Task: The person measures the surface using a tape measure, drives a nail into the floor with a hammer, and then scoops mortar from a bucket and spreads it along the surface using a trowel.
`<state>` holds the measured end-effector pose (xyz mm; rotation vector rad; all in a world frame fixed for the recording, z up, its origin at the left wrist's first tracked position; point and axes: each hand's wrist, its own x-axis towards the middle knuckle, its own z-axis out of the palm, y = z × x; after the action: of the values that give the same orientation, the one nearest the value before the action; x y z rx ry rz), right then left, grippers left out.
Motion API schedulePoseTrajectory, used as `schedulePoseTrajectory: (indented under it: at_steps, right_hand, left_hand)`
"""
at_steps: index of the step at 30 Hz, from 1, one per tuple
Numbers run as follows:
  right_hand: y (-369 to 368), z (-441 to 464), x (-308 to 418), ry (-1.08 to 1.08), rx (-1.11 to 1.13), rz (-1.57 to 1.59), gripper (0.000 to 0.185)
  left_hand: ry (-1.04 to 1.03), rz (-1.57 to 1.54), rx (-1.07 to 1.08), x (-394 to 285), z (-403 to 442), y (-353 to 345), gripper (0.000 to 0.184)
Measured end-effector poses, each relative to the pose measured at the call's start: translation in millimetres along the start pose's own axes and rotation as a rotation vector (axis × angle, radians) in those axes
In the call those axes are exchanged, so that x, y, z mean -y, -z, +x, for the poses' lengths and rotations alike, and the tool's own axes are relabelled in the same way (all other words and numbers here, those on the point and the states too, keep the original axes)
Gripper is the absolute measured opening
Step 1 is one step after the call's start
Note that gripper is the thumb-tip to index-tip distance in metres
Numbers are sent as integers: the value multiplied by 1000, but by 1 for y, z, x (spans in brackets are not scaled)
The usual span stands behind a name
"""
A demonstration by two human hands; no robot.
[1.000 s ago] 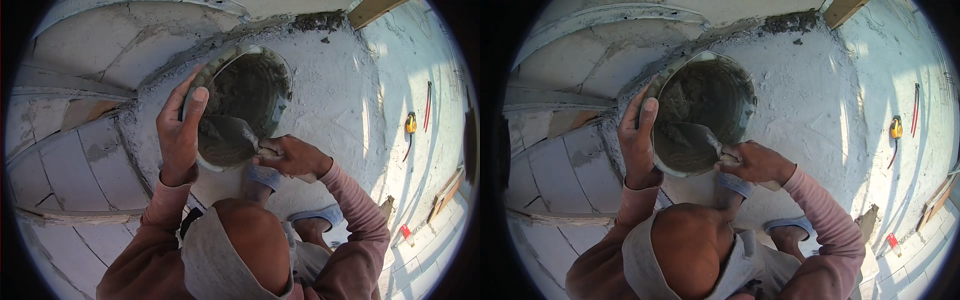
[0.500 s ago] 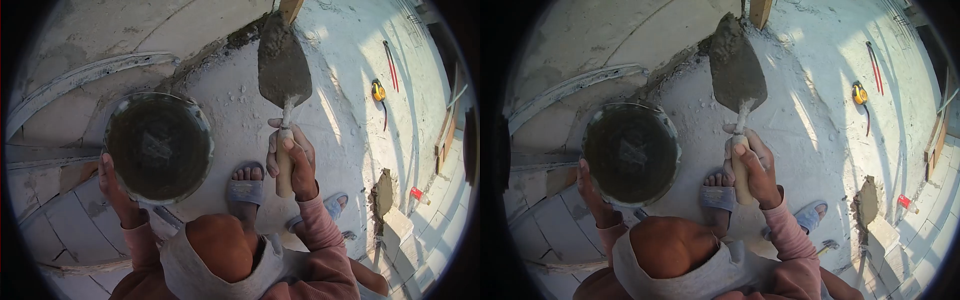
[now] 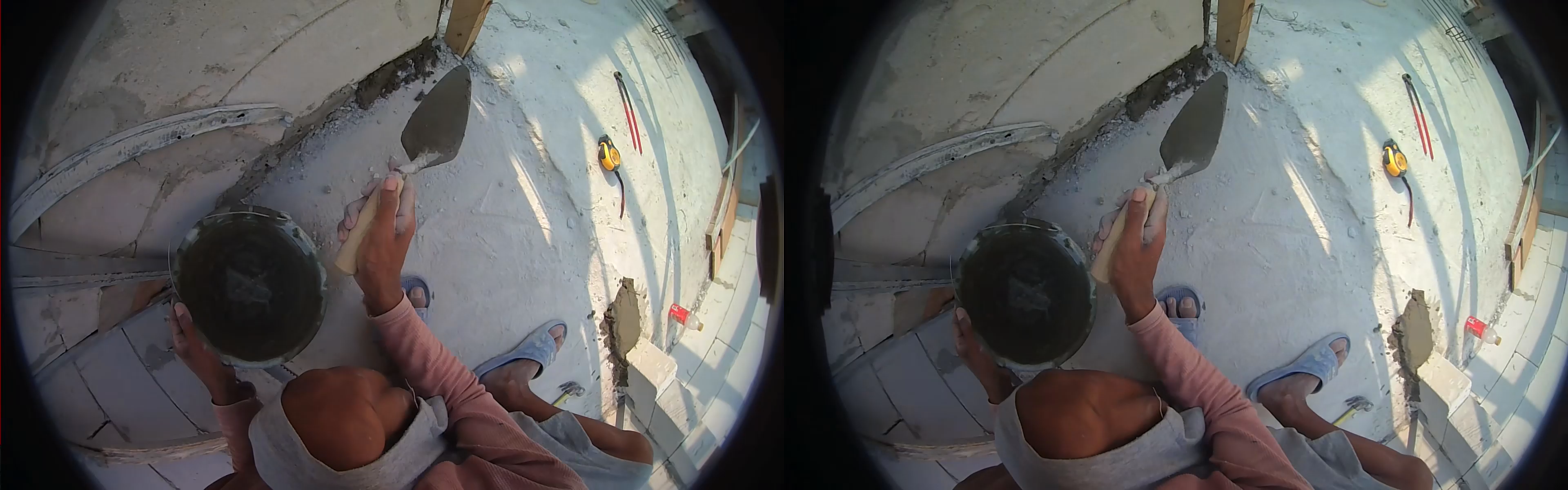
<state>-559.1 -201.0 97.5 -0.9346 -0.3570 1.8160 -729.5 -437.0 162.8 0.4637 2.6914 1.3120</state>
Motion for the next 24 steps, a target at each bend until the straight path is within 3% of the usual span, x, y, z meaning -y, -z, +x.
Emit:
schedulePoseTrajectory:
  at_steps: [1, 4, 8, 11, 13, 16, 19, 22, 24]
  right_hand:
    - [8, 5, 2, -45, 34, 52, 46]
    - [32, 34, 5, -245, 78, 154, 48]
    - [49, 71, -8, -498, 284, 388, 44]
    - [34, 112, -26, -582, 308, 466, 44]
    - [15, 129, -41, -658, 277, 430, 46]
    - [-21, 103, -68, -750, 235, 301, 44]
    - [-23, 76, -81, -819, 217, 237, 45]
    - [1, 68, -75, -863, 259, 212, 48]
    - [15, 54, -65, -872, 302, 164, 47]
  left_hand:
    - [-46, 55, 23, 12, 4, 7, 43]
    - [-473, 482, 22, 41, 8, 18, 38]
    - [-189, 166, 37, 38, 12, 14, 35]
    - [-289, 260, 39, 49, 12, 20, 34]
    - [-460, 394, 26, 49, 8, 21, 35]
    - [66, -144, -18, 32, 9, 12, 36]
    - [-591, 487, -58, 54, 16, 16, 38]
    - [22, -78, -39, 17, 9, 0, 39]
    - [-89, 61, -42, 10, 6, -10, 40]
